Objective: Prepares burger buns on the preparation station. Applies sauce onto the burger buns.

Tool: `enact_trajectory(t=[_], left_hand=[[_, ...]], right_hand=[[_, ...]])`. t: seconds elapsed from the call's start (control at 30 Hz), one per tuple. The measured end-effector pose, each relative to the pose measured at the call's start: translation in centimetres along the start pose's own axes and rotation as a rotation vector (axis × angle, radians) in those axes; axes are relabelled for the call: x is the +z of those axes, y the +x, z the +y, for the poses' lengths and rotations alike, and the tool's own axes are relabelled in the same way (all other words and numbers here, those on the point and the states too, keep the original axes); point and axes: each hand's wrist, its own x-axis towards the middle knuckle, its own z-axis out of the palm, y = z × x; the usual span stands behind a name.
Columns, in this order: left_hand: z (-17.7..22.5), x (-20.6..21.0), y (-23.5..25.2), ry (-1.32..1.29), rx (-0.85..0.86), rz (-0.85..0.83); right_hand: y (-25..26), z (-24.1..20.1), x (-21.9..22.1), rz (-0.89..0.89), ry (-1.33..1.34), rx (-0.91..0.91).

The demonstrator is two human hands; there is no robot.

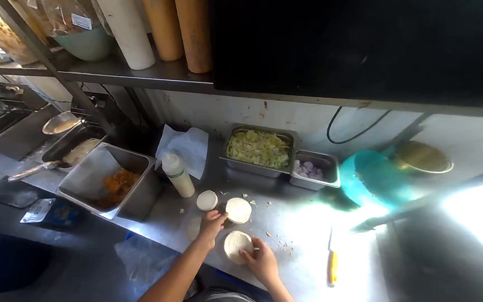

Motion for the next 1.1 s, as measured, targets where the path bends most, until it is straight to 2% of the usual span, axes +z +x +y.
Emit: enact_trajectory(t=[0.07, 0.13, 0.27, 0.33, 0.4, 0.47, 0.5, 0.57, 0.7, 0.8, 0.87, 0.93, 1.03, 1.1], left_hand=[[-1.4, -0.7, -0.7, 0.091, 0.046, 0.015], [-2.9, -2.2, -2.3, 0.136, 0.09, 0.022], [-5.8, -4.6, -5.4, 0.213, 0.241, 0.14], [-7.3, -5.7, -6.1, 0.355, 0.321, 0.205], [-8.0, -7.1, -6.3, 0.51, 0.424, 0.239], [-8.3, -8.4, -6.0, 0.573, 0.534, 0.273], [-8.0, -8.8, -5.5, 0.565, 0.572, 0.292], [-5.7, -9.7, -3.8, 0.524, 0.609, 0.329], [3.3, -12.7, 1.7, 0.431, 0.658, 0.367], [8.3, -14.4, 6.6, 0.359, 0.792, 0.377], [10.2, -14.7, 9.0, 0.352, 0.793, 0.323], [11.0, -14.8, 10.5, 0.407, 0.753, 0.256], [11.9, -15.3, 10.4, 0.48, 0.805, 0.295], [12.0, -15.5, 8.4, 0.384, 0.909, 0.351]], right_hand=[[-0.4, 0.1, -0.7, -0.005, -0.083, -0.034], [-0.7, 0.2, -0.6, -0.024, -0.029, -0.006], [0.1, 0.3, 1.1, 0.138, 0.081, -0.024], [0.2, -0.2, 1.3, 0.23, -0.09, -0.134], [0.3, -1.6, 1.6, 0.332, -0.3, -0.336], [1.1, -3.0, 2.6, 0.379, -0.43, -0.529], [1.9, -3.8, 3.2, 0.374, -0.492, -0.569], [4.3, -5.2, 4.6, 0.393, -0.622, -0.571], [9.1, -4.4, 7.9, 0.403, -0.746, -0.431], [8.9, -4.4, 8.9, 0.421, -0.792, -0.373], [8.6, -3.9, 9.1, 0.412, -0.802, -0.366], [7.4, -5.3, 8.8, 0.45, -0.734, -0.399], [4.0, -11.1, 9.2, 0.523, -0.443, -0.506], [1.0, -14.4, 10.5, 0.421, -0.148, -0.468]])
